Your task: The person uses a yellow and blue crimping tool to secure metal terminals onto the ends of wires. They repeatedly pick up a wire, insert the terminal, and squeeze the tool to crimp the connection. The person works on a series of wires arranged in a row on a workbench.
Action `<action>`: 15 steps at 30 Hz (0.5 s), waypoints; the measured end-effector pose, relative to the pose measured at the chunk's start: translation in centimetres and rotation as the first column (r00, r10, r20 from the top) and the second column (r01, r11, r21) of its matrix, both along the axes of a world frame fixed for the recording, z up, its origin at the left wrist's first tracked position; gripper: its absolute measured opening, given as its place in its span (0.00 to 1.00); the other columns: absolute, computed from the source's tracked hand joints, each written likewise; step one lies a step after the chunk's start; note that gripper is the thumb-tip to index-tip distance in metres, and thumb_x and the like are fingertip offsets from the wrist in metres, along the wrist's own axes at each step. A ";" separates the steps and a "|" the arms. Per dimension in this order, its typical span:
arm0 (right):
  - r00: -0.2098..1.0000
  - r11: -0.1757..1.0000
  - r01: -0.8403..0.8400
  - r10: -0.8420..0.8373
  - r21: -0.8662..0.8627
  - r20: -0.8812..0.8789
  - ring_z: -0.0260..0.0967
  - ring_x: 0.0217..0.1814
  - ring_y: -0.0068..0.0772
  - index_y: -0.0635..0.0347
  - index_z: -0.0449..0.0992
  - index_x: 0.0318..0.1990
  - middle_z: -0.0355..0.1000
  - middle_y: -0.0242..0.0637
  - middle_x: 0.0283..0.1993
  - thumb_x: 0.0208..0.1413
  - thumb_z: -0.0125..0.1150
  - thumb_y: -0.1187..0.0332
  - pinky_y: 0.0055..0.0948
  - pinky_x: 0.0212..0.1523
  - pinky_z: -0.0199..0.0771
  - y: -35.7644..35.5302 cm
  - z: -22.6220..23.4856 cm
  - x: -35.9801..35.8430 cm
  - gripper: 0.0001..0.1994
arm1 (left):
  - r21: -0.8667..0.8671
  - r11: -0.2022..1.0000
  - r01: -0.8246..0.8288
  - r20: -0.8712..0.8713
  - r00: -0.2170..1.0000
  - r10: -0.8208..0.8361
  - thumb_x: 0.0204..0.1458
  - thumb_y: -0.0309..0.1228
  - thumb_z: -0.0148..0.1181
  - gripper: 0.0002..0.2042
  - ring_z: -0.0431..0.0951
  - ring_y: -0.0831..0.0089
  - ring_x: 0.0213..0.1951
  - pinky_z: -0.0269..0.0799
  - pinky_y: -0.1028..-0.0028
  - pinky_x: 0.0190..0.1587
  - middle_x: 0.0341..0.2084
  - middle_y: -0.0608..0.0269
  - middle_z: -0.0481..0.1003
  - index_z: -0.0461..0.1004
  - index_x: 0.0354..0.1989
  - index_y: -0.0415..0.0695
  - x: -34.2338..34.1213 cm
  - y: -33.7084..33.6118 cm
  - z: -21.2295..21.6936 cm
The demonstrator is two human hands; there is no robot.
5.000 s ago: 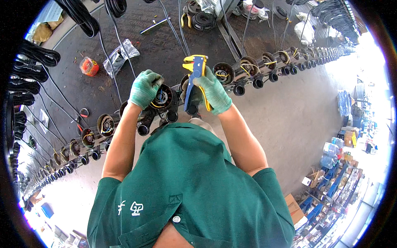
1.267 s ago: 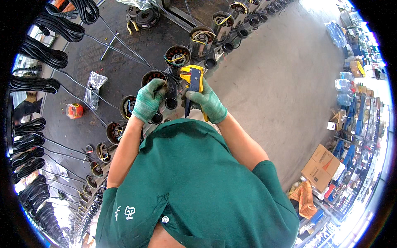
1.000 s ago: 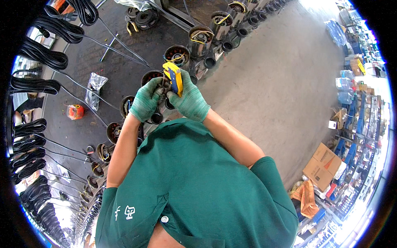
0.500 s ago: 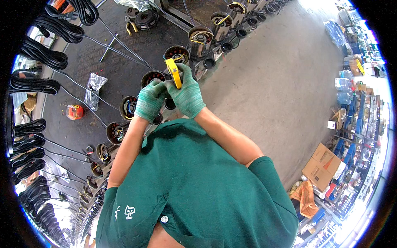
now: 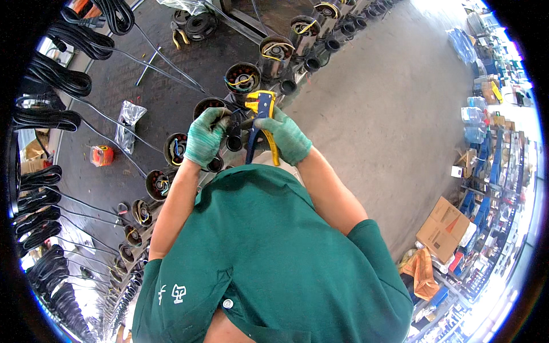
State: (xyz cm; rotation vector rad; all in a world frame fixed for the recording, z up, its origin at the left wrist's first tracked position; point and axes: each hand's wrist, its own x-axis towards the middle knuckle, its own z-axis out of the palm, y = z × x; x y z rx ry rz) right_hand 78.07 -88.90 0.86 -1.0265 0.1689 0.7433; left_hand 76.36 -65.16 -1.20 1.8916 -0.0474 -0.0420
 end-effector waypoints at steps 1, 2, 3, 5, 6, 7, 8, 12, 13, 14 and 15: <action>0.999 0.999 -0.039 0.039 0.018 -0.019 0.76 0.49 0.28 0.53 0.64 0.73 0.73 0.33 0.54 0.65 0.60 0.69 0.34 0.50 0.84 -0.5 0.5 -0.3 0.28 | 0.000 1.000 -0.012 0.030 0.999 0.012 0.60 0.21 0.64 0.09 0.82 0.63 0.41 0.78 0.68 0.49 0.40 0.54 0.82 0.81 0.48 0.37 0.0 -0.2 -0.2; 0.996 0.996 -0.078 0.080 0.037 -0.037 0.77 0.49 0.29 0.53 0.63 0.74 0.73 0.33 0.53 0.66 0.60 0.68 0.36 0.49 0.86 -0.7 1.2 -0.6 0.29 | 0.000 1.000 -0.025 0.060 0.998 0.025 0.59 0.21 0.65 0.09 0.83 0.57 0.41 0.78 0.65 0.49 0.40 0.50 0.81 0.82 0.47 0.37 -0.1 -0.2 -0.3; 0.994 0.993 -0.107 0.108 0.049 -0.033 0.77 0.50 0.30 0.51 0.60 0.76 0.72 0.32 0.52 0.67 0.63 0.64 0.41 0.46 0.88 -0.6 2.7 -0.7 0.32 | 0.007 1.000 -0.013 0.067 0.998 0.012 0.59 0.21 0.64 0.09 0.83 0.57 0.41 0.78 0.65 0.49 0.40 0.50 0.81 0.82 0.47 0.37 -0.1 -0.3 -0.2; 0.988 0.988 -0.155 0.155 0.022 -0.027 0.80 0.50 0.37 0.55 0.61 0.74 0.76 0.42 0.54 0.65 0.65 0.58 0.41 0.48 0.88 -1.0 1.6 -0.8 0.33 | 0.022 1.000 0.008 0.080 0.997 -0.010 0.60 0.21 0.64 0.09 0.83 0.56 0.42 0.78 0.65 0.48 0.40 0.51 0.81 0.82 0.47 0.37 0.0 -0.3 0.0; 0.983 0.984 -0.179 0.180 0.012 -0.024 0.82 0.50 0.40 0.57 0.61 0.74 0.78 0.46 0.55 0.65 0.67 0.56 0.42 0.49 0.88 -1.0 1.1 -0.9 0.34 | 0.030 0.999 0.013 0.089 0.996 -0.016 0.60 0.21 0.64 0.09 0.82 0.56 0.42 0.78 0.65 0.48 0.40 0.51 0.81 0.82 0.47 0.37 0.0 -0.3 0.2; 0.986 0.986 -0.167 0.167 0.007 -0.003 0.82 0.49 0.38 0.57 0.60 0.74 0.78 0.45 0.53 0.66 0.66 0.55 0.38 0.47 0.88 -0.9 1.1 -1.0 0.34 | 0.037 0.999 0.017 0.097 0.995 -0.021 0.60 0.21 0.64 0.09 0.82 0.56 0.42 0.78 0.65 0.48 0.40 0.51 0.81 0.82 0.47 0.37 0.0 -0.4 0.5; 0.987 0.987 -0.160 0.160 -0.006 0.008 0.82 0.48 0.37 0.57 0.60 0.74 0.78 0.44 0.52 0.66 0.66 0.54 0.38 0.46 0.88 -0.8 0.8 -1.0 0.34 | 0.044 0.999 0.021 0.105 0.994 -0.026 0.60 0.21 0.64 0.09 0.82 0.55 0.42 0.78 0.65 0.48 0.40 0.50 0.81 0.82 0.48 0.37 0.0 -0.4 0.7; 0.988 0.989 -0.150 0.150 -0.005 -0.033 0.78 0.44 0.30 0.54 0.61 0.74 0.74 0.35 0.48 0.65 0.67 0.53 0.36 0.44 0.87 -0.6 0.3 -0.8 0.34 | 0.034 0.999 0.010 0.088 0.996 -0.013 0.60 0.22 0.64 0.09 0.82 0.55 0.41 0.78 0.65 0.47 0.40 0.50 0.81 0.82 0.48 0.37 0.0 -0.2 0.0; 0.987 0.989 -0.148 0.149 0.010 -0.066 0.75 0.43 0.26 0.53 0.62 0.74 0.72 0.31 0.47 0.65 0.68 0.53 0.35 0.44 0.86 -0.6 0.4 -0.8 0.34 | 0.046 0.999 0.011 0.099 0.995 -0.015 0.60 0.22 0.65 0.09 0.82 0.55 0.41 0.78 0.65 0.47 0.40 0.50 0.81 0.82 0.48 0.37 0.0 -0.3 0.2; 0.987 0.989 -0.148 0.149 0.020 -0.064 0.75 0.43 0.26 0.53 0.62 0.73 0.72 0.30 0.46 0.65 0.68 0.53 0.34 0.44 0.86 -0.5 0.6 -0.8 0.34 | 0.059 0.998 0.011 0.111 0.994 -0.018 0.60 0.22 0.65 0.09 0.82 0.55 0.41 0.78 0.65 0.47 0.40 0.50 0.81 0.82 0.48 0.37 0.0 -0.3 0.3; 0.987 0.989 -0.146 0.148 0.028 -0.061 0.75 0.43 0.26 0.53 0.62 0.73 0.72 0.30 0.46 0.65 0.68 0.54 0.34 0.44 0.86 -0.5 0.9 -0.7 0.34 | 0.062 0.998 0.010 0.104 0.994 -0.017 0.60 0.22 0.65 0.09 0.82 0.55 0.41 0.78 0.65 0.47 0.40 0.49 0.81 0.82 0.48 0.37 0.0 -0.3 0.4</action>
